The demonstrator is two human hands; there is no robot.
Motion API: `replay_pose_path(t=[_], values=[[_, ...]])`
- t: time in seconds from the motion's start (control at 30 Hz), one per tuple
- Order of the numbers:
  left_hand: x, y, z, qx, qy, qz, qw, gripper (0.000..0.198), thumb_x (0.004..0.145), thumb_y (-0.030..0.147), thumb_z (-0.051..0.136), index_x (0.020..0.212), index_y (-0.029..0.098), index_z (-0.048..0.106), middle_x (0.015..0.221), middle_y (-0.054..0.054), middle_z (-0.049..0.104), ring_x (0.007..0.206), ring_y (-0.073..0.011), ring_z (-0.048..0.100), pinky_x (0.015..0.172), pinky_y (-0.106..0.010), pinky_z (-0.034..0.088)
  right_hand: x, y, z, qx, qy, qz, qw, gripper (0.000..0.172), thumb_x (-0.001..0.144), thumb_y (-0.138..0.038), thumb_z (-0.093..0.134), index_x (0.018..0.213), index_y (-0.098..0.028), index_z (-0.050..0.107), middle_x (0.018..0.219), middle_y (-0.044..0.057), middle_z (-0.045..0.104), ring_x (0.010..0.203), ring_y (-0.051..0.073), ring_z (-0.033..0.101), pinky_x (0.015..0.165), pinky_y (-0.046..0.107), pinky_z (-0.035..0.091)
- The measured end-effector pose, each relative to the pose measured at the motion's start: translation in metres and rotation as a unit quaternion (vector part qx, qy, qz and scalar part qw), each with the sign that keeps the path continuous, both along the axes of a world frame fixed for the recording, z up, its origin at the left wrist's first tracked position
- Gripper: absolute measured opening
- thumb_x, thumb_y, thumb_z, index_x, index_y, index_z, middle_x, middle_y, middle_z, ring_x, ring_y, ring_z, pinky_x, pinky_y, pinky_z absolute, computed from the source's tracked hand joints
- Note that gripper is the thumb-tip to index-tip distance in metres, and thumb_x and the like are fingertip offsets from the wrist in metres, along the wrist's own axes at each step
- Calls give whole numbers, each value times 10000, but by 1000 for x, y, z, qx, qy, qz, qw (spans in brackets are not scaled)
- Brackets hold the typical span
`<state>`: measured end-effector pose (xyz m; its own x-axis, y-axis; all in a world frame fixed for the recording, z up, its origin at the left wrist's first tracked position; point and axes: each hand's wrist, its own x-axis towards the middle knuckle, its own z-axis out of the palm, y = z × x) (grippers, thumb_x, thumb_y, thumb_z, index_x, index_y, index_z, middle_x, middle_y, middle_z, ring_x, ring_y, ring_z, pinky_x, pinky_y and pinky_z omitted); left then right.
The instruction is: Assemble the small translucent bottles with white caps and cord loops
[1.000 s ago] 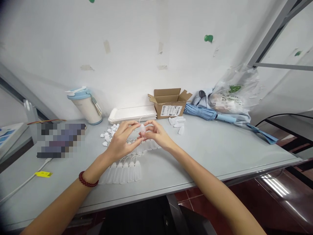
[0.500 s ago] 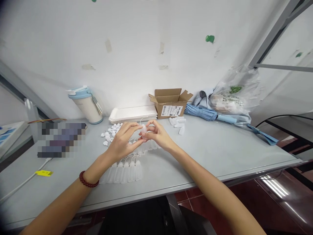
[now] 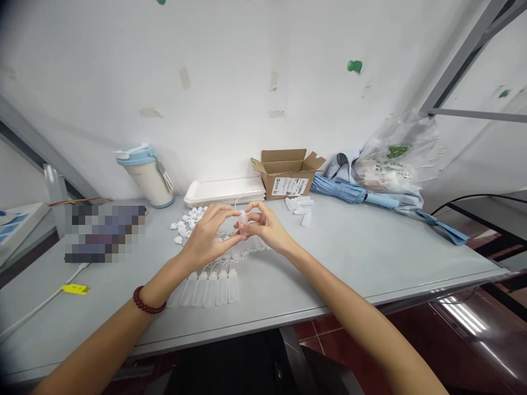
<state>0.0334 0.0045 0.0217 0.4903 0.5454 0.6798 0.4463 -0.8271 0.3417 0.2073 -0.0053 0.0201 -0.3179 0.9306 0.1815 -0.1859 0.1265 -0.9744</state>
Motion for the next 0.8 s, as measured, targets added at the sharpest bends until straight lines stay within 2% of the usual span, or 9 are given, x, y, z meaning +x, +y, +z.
replay_pose_path(t=[0.2,0.37,0.5,0.67,0.8], values=[[0,0,2,-23,8,-6,1000,343,738,198,700,1054,206,569,1013,-64,572,984,-227,518,835,-373,455,1,1,-2,9,5,10,1000,372,705,-206,693,905,-238,380,776,-3,665,812,190,658,592,284,510],[-1,-1,4,-33,14,-6,999,368,739,209,702,1074,210,550,1023,-64,576,996,-232,513,843,-378,449,2,1,-3,16,1,11,1000,284,746,-228,671,848,-227,406,734,-11,649,782,176,653,591,275,498],[0,0,3,-33,10,-1,999,384,729,211,712,1068,207,530,1026,-59,591,987,-232,515,831,-380,451,2,1,-4,20,3,6,1000,272,743,-244,676,815,-223,415,697,-8,640,856,198,646,572,258,483],[0,0,2,-32,6,-3,999,372,742,203,695,1074,208,529,1024,-57,595,980,-230,521,813,-381,456,1,0,-3,9,11,4,1000,316,737,-251,683,865,-227,395,755,-7,658,679,150,642,583,280,490],[0,0,3,-33,10,-12,999,377,750,196,682,1097,211,534,1023,-61,593,983,-229,520,828,-388,451,1,-1,-1,7,15,10,1000,358,739,-255,678,936,-241,378,761,-6,663,718,160,647,598,289,499]])
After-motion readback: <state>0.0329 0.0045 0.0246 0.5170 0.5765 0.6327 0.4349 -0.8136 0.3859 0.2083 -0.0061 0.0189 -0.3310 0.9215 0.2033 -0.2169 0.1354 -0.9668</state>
